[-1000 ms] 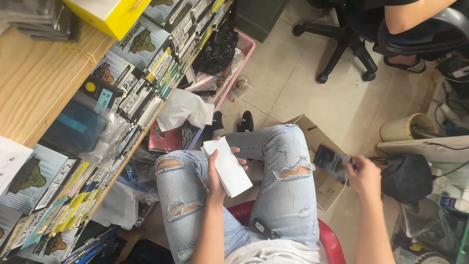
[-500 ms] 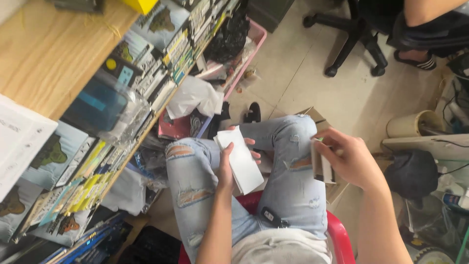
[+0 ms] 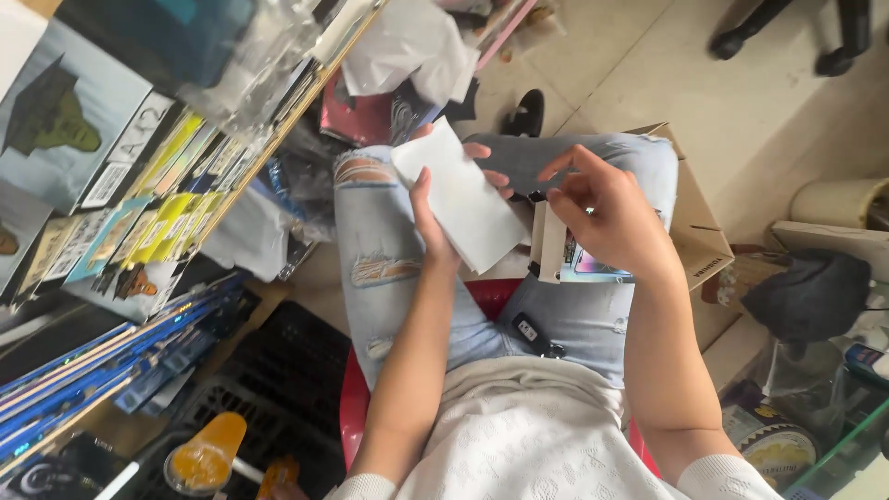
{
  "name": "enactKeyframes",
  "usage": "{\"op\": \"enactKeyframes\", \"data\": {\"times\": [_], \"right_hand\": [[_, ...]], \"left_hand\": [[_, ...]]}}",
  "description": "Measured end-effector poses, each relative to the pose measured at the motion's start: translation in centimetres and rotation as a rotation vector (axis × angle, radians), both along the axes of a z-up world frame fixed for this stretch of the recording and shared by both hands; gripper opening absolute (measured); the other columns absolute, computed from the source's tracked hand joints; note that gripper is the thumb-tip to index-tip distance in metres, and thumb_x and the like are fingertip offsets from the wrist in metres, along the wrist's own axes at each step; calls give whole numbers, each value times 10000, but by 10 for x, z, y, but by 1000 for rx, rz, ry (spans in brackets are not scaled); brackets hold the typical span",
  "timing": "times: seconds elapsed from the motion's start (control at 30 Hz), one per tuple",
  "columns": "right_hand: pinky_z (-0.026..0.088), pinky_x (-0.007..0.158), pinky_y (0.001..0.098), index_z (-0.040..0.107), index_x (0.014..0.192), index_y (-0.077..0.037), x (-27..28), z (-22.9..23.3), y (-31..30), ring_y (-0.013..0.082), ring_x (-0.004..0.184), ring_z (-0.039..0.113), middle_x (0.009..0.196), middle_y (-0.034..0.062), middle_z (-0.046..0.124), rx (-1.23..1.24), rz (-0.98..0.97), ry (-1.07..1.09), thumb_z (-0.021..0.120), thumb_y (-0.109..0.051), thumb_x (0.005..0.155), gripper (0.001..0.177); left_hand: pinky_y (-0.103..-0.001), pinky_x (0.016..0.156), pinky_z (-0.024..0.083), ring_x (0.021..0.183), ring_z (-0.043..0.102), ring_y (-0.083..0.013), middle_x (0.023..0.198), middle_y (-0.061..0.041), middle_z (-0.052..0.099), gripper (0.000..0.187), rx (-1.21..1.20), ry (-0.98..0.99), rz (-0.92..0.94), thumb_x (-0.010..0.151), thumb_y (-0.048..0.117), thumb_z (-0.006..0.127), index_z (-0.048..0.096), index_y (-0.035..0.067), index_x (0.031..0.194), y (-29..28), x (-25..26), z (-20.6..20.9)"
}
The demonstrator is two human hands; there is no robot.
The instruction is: The person sits on a red chair and sorts through small items, including black packages and white envelopes, taken from a cardboard box. They place the items into a pink basket and handle a yellow bottle and a small white box during the process.
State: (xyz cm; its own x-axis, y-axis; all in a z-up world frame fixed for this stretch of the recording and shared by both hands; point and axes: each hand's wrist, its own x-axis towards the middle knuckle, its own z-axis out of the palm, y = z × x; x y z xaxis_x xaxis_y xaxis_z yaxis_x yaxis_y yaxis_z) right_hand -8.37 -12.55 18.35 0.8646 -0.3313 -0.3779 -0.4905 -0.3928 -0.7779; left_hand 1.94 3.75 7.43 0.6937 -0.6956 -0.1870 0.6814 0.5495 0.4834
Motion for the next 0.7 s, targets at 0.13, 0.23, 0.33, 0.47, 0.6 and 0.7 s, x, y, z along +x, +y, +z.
{"op": "enactKeyframes", "data": {"times": [0.13,0.23,0.33,0.47,0.6,0.7], "right_hand": [[507,446,299,633,1185,-61,1,-6,10,199,511,643,635,115,648,6,18,-38,567,32,940,270],[499,493,333,637,1204,-47,2,-6,15,227,568,623,686,151,659,30,2,-20,561,32,944,283],[493,500,326,638,1210,-65,4,-11,13,213,578,604,702,145,657,15,-4,-37,562,21,957,278],[490,500,316,643,1210,-79,0,-13,8,205,565,593,681,129,634,6,-12,-59,568,26,962,280],[470,506,305,635,1206,-76,1,-2,10,187,560,553,664,113,608,11,-19,-57,558,28,964,274],[455,501,302,630,1201,-69,1,2,7,174,546,515,644,108,591,35,-17,-61,550,21,967,263]], "left_hand": [[-479,865,638,966,773,-301,1170,-156,740,616,-58,30,96,976,656,414,625,166,1284,-6,-4,-10],[-464,929,612,1003,768,-315,1096,-194,756,674,-57,-20,33,975,693,377,591,154,1318,-10,-8,-12],[-428,956,584,1069,745,-311,1175,-181,738,628,3,-54,45,1009,673,394,536,166,1350,-6,-13,-5],[-388,964,583,1123,725,-294,1227,-161,721,614,22,-141,86,1012,672,390,493,192,1382,-11,-24,-9],[-543,920,619,1074,706,-427,1325,-235,554,627,47,-325,369,1018,521,465,147,297,1511,-24,-39,-23],[-528,987,590,1164,681,-409,1377,-206,531,636,18,-366,387,1027,541,448,135,292,1522,-21,-44,-16]]}}
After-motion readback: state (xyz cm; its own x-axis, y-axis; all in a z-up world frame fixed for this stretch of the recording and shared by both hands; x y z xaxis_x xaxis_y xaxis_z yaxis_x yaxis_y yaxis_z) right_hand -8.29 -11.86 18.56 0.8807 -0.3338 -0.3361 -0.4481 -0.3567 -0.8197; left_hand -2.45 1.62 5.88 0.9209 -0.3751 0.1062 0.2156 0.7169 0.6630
